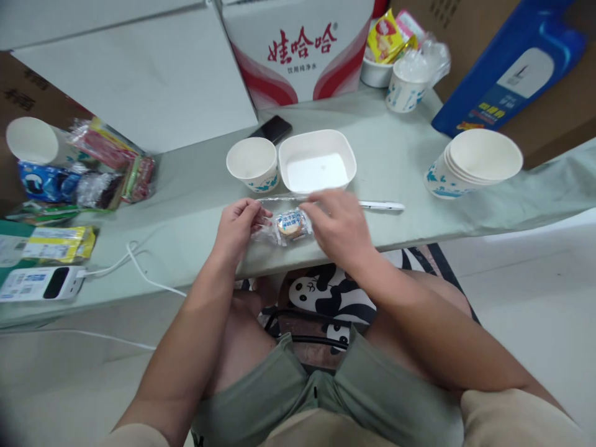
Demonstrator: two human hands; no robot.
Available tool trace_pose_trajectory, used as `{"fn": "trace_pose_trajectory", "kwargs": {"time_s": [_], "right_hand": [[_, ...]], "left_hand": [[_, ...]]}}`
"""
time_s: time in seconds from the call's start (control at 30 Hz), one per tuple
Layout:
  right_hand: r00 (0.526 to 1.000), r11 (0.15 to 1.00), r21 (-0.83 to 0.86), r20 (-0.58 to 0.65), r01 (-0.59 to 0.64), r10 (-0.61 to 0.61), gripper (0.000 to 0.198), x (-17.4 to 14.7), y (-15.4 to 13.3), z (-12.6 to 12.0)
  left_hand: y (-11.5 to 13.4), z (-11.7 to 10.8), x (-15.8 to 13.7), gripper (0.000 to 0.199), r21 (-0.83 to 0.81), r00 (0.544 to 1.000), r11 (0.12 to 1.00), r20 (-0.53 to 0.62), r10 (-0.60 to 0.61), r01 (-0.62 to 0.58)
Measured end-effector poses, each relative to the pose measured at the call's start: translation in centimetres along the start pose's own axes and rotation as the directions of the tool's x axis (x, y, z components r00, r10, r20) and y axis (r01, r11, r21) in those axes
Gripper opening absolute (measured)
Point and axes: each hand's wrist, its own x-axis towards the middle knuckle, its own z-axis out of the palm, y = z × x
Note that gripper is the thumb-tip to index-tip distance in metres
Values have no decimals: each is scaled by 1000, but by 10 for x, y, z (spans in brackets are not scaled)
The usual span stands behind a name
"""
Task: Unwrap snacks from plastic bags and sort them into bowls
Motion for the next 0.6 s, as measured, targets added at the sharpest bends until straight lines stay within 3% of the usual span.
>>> {"fn": "trace_pose_trajectory", "kwargs": {"time_s": [0.07,0.13,0.27,0.43,0.6], "right_hand": [[985,989,37,93,142,-145,49,1,-8,6],[968,980,17,156,196,-196,55,3,-12,14],[969,973,-108,160,205,-187,34,6,-12,19],[972,959,-181,129,217,-195,31,0,-3,11],[950,969,-191,297,154,-93,24,-10,15,-2]], "left_hand": [[2,2,4,30,-126,997,989,3,-81,80],[3,3,8,32,-205,996,975,-12,-91,87],[5,1,17,34,-333,989,941,-109,-101,59],[8,-7,21,29,-436,964,899,-225,-143,32],[4,-13,19,25,-351,956,936,-262,-133,34]]}}
